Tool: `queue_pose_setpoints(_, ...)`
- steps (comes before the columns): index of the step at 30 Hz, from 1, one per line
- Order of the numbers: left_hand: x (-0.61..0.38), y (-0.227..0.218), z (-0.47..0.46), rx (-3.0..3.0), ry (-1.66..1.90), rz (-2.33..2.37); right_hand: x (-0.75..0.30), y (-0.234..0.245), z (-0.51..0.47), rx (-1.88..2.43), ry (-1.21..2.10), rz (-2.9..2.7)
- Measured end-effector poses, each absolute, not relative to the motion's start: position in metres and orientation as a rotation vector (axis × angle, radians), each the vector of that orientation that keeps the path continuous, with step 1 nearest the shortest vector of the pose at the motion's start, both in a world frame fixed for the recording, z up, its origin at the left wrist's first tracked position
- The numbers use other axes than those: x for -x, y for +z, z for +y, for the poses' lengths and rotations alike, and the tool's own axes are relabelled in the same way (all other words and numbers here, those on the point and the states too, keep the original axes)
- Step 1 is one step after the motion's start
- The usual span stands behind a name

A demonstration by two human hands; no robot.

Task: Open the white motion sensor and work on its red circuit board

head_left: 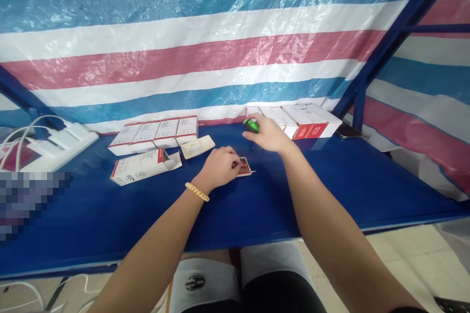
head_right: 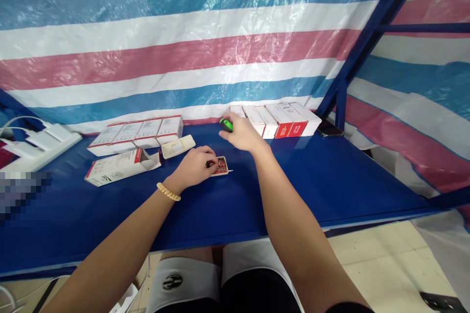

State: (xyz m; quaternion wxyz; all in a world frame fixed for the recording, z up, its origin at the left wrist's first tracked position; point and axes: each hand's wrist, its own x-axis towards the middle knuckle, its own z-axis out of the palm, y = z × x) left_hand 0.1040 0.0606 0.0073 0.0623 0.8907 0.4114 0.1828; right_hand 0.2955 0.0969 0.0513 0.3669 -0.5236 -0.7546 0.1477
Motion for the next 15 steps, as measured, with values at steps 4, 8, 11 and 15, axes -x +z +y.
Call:
queue_pose_setpoints(4,-0.104,0.006,0.059,-2.796,0.513,1.258,-0.286,0.050,0.091,1.459,0.545,-2.272)
queue_pose_setpoints(8,-0.103,0.005,0.057,-2.870,0.484,1.278,-0.282,0.049,0.092,1.526,0.722,-2.481)
queue_pose_setpoints(11,-0.100,0.004,0.058,-2.887,0.479,1.260,-0.280,0.050,0.091,1.582,0.899,-2.531)
queue_pose_setpoints(15,-0.095,0.001,0.063,-2.822,0.668,1.207,-0.279,0.053,0.088,1.565,1.124,-2.343)
